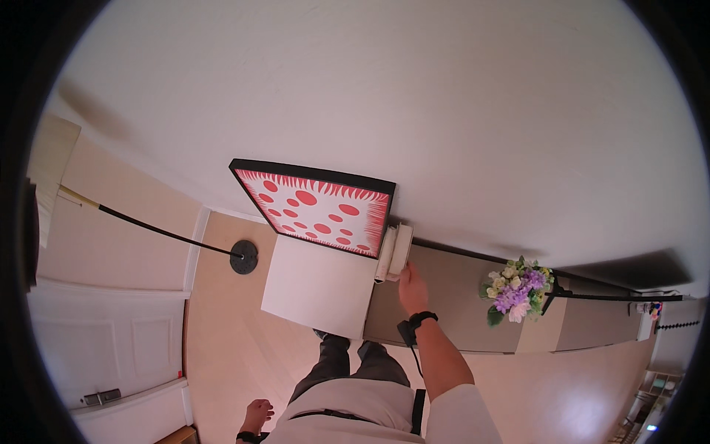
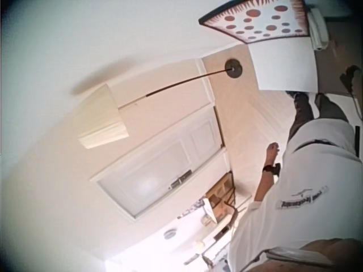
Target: The person rearranges decorative items on a low cabinet in a living room. They adjust a framed artwork, pick up and reposition several books, and move two vases of artificial flowers to different spots on the cabinet surface.
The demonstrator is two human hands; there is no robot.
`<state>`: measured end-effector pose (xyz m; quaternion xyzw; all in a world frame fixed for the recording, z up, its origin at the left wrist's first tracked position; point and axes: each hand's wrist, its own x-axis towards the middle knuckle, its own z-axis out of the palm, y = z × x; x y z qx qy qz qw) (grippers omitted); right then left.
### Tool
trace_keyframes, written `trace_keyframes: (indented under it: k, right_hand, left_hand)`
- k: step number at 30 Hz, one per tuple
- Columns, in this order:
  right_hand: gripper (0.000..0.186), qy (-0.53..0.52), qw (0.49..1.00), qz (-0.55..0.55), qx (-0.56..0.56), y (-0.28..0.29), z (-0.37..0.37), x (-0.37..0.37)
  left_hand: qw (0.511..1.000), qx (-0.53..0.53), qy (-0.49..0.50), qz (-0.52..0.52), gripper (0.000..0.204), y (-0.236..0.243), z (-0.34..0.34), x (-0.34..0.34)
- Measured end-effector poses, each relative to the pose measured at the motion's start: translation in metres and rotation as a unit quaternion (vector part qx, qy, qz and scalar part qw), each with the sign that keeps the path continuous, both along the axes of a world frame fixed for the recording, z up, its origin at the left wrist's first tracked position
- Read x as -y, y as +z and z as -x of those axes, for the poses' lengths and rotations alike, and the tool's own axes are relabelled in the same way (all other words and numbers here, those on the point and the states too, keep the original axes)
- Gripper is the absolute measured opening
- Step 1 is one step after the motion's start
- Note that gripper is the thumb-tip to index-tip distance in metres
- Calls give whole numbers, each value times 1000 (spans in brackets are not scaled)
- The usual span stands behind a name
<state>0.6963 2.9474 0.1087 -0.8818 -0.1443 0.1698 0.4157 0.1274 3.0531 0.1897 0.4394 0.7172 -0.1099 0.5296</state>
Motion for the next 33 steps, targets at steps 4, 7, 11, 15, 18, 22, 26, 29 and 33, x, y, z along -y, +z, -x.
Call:
trace_keyframes:
  k: [4,7,11,15,18,22,26,29,33]
  right_hand:
    - [34,4,999,7,-37,15,-4,-13]
    - [32,11,997,69,-41,7,-8,-13]
    - [30,16,996,83,2,5,-5,-10]
    - [28,32,993,115,18,15,-5,-8]
    - [29,46,987,152,11,27,-5,-9]
    - [26,73,977,199,29,30,-6,-11]
    - [23,111,966,220,71,32,-6,-9]
    - [22,135,957,240,88,34,-7,-9]
    - [21,148,951,255,88,38,-5,-11]
  left_hand:
    - [1000,-4,-1,-3,30,3,0,2]
    - [1000,-9,-12,7,32,4,-1,0]
    - [1000,-8,-14,6,32,5,-3,-2]
    - [1000,-8,-5,-1,30,8,-10,-2]
    - [1000,-3,-23,3,31,5,-9,-5]
    - [1000,-5,-29,3,32,10,-15,-6]
    - [999,-9,-39,4,31,8,-14,-6]
    - [999,-1,-40,1,31,4,-8,-2]
    - [1000,-1,-25,-6,32,5,-8,1]
